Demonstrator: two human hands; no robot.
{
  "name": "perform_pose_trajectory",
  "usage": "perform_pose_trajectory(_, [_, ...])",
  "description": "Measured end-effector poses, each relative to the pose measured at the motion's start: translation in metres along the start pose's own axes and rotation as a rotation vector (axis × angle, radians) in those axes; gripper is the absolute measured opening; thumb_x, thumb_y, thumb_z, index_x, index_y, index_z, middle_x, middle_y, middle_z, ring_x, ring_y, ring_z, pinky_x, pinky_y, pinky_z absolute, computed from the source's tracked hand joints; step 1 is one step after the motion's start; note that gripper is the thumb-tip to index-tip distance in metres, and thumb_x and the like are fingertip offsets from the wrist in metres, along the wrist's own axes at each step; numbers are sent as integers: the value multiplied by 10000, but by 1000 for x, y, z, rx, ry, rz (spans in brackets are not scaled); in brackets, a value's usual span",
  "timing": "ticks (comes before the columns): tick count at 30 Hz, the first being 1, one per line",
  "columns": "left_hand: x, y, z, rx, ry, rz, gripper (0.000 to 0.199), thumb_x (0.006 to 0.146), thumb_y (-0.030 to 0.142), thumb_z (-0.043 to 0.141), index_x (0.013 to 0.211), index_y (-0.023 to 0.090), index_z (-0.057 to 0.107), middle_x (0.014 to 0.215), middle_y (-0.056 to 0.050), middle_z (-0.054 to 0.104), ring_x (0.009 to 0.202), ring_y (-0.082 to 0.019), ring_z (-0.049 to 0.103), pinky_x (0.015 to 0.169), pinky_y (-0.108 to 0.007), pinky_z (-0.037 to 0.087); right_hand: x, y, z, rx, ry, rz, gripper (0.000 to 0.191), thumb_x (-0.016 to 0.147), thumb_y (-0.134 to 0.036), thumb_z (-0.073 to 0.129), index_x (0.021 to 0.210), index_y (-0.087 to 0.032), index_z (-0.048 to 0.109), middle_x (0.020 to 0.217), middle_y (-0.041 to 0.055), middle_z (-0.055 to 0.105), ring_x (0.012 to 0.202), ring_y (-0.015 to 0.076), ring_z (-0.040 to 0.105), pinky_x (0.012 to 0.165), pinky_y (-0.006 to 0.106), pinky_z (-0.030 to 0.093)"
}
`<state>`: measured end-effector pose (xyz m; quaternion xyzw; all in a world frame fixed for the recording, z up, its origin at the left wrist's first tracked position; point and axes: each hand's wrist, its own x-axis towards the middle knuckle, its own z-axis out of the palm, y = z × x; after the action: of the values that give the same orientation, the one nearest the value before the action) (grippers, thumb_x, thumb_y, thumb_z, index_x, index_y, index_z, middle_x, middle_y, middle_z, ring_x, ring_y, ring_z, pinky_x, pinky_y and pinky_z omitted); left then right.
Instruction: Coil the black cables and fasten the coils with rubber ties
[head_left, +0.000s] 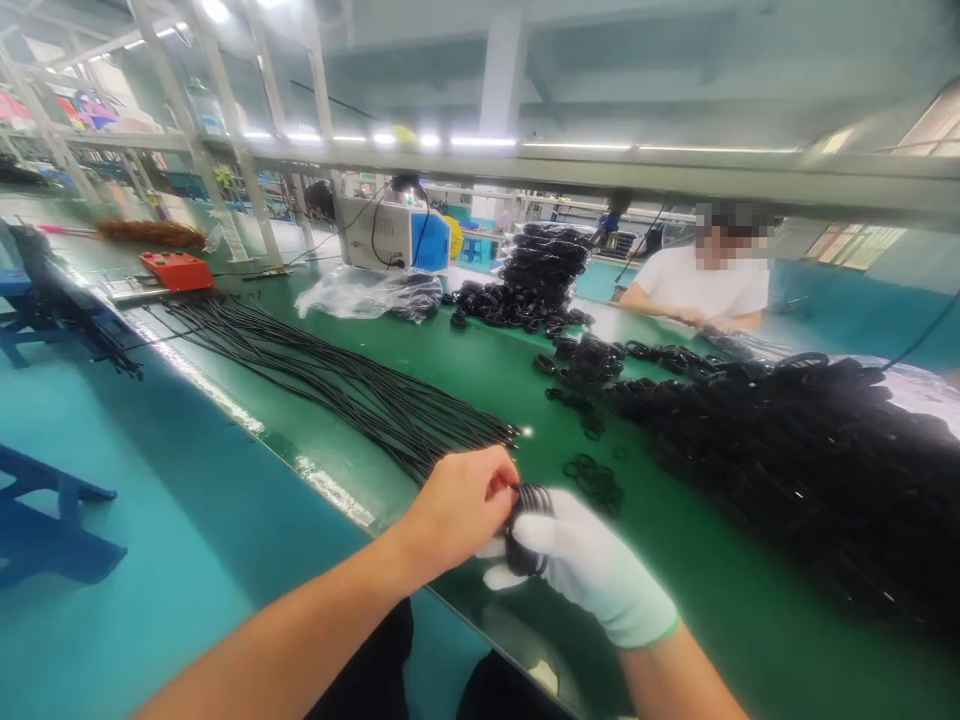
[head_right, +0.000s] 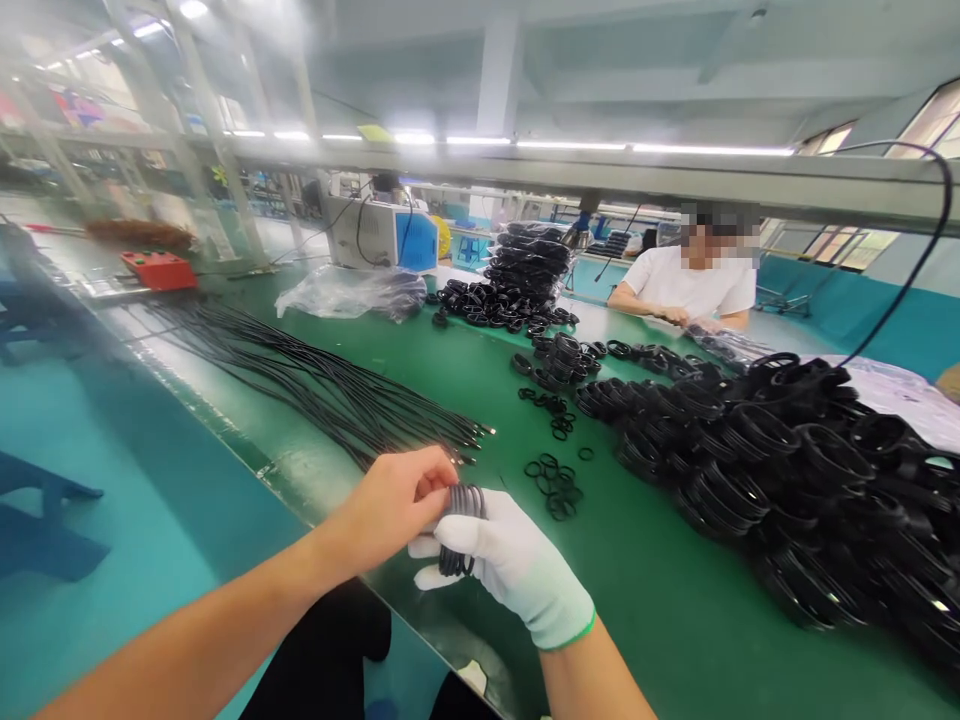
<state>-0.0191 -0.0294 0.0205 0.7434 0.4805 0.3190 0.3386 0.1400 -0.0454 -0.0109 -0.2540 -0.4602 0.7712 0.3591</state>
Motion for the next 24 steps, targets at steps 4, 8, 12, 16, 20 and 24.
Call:
perform_pose_trajectory(4, [1, -4, 5, -69, 14, -75, 129, 705, 129, 507, 792, 200, 571, 665, 33, 616, 592, -110, 553, 535, -198, 421, 2, 3, 3, -30, 39, -13, 305, 776, -272, 653, 1013, -81, 626, 845, 98, 641, 756, 186, 638, 678, 363, 548])
perform_pose_trajectory(8, [2, -16, 13, -144, 8, -167, 48, 693, 178, 556, 738, 191, 545, 634, 29, 608, 569, -116, 557, 504, -200, 415, 3, 4, 7, -97, 70, 22, 269, 773, -298, 650, 931, -83, 621, 762, 72, 638, 644, 156, 636, 619, 297, 525])
perform_pose_trajectory(12, [4, -23, 21, -267, 22, -236, 78, 682, 204, 577, 736, 183, 525, 590, 42, 563, 495, -103, 533, 445, -191, 393, 3, 1, 9, -169, 55, 97, 227, 739, -270, 664, 871, -98, 597, 710, 41, 630, 530, 118, 612, 532, 226, 484])
perform_pose_trajectory(16, [6, -20, 21, -193, 15, -254, 97, 654, 172, 583, 746, 174, 551, 597, 36, 570, 522, -107, 538, 466, -192, 393, 3, 3, 10, -188, 104, 100, 176, 752, -240, 650, 843, -100, 595, 670, 30, 616, 494, 95, 575, 460, 183, 445])
perform_pose_trajectory(20, [9, -18, 10, -62, -99, -176, 160, 662, 162, 556, 815, 190, 596, 606, 43, 597, 531, -113, 542, 489, -202, 386, -2, 10, 4, 30, 92, 105, 249, 754, -303, 656, 882, -97, 600, 792, 73, 628, 634, 143, 617, 548, 264, 521])
perform_pose_trajectory(24, [18, -22, -7, -41, -104, -81, 144, 694, 257, 600, 817, 186, 626, 698, 21, 627, 631, -132, 560, 554, -214, 411, -9, 12, -6, 205, 131, 132, 337, 746, -314, 672, 1008, -132, 563, 832, 83, 640, 754, 209, 653, 653, 379, 540])
